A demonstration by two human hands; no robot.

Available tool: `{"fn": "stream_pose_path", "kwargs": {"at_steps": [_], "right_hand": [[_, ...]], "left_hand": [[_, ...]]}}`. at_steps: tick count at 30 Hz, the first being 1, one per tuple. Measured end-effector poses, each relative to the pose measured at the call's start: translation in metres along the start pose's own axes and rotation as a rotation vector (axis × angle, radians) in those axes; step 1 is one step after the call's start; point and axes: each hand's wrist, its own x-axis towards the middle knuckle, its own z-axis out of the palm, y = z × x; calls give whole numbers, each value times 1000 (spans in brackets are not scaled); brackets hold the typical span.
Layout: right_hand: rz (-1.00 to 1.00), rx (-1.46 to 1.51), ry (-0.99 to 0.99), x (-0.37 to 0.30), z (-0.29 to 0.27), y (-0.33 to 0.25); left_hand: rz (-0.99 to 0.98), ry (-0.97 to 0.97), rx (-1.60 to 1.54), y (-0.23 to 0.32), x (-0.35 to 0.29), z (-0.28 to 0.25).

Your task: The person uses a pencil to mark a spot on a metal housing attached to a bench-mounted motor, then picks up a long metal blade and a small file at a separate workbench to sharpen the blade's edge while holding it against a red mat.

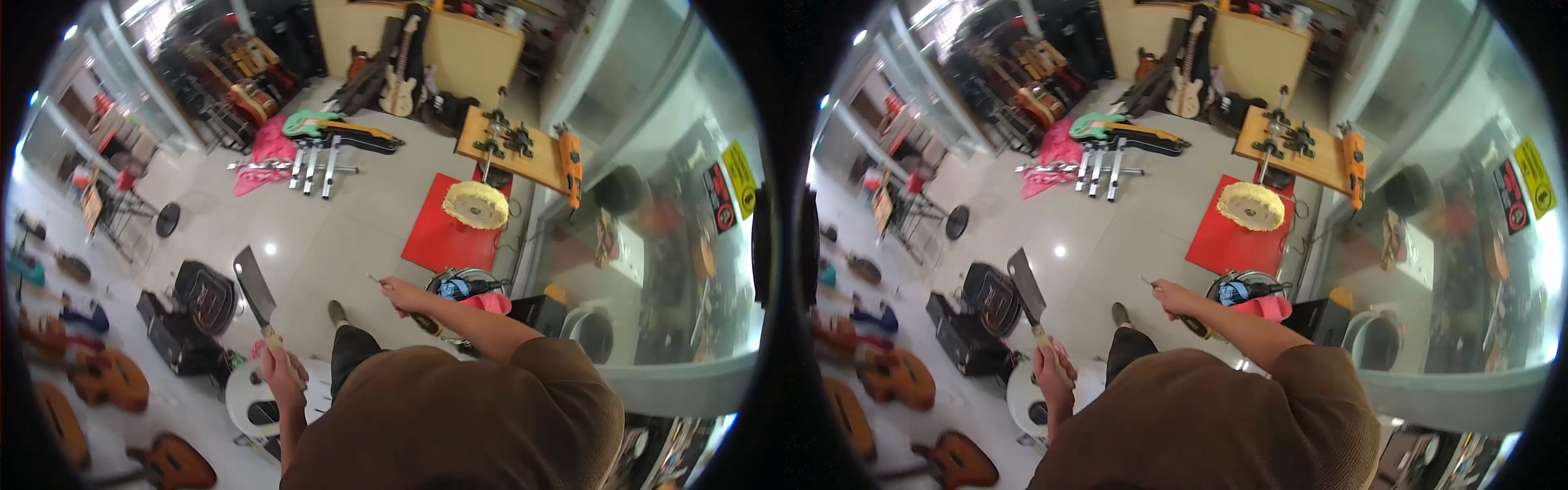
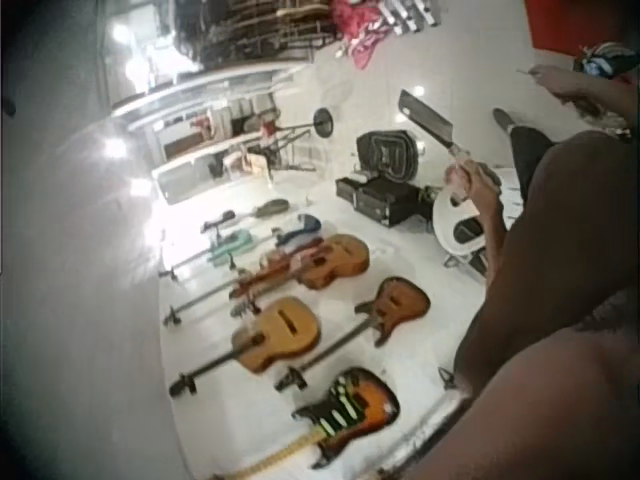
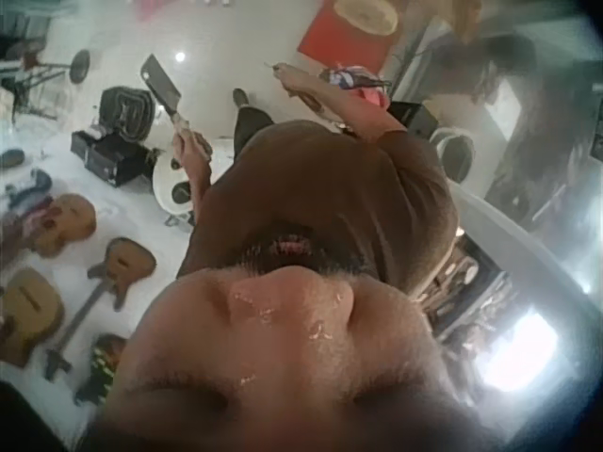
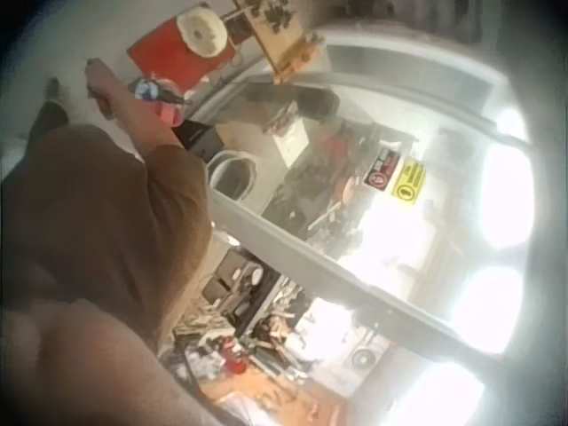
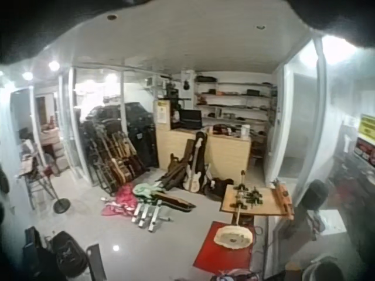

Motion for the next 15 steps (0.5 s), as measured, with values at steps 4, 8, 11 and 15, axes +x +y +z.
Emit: {"fn": "stream_pose_path", "kwargs": {"at_steps": [4, 8, 11, 15], "right_hand": [[-60, 173, 236, 34, -47, 4], [39, 305, 711, 61, -44, -13], [22, 402, 758, 72, -54, -76], [-36, 447, 783, 124, -108, -149]], "left_hand": [[9, -220, 29, 20, 177, 55], [220, -592, 220, 94, 318, 131], [357, -876, 322, 145, 411, 194], [413, -1021, 341, 159, 501, 281]]}}
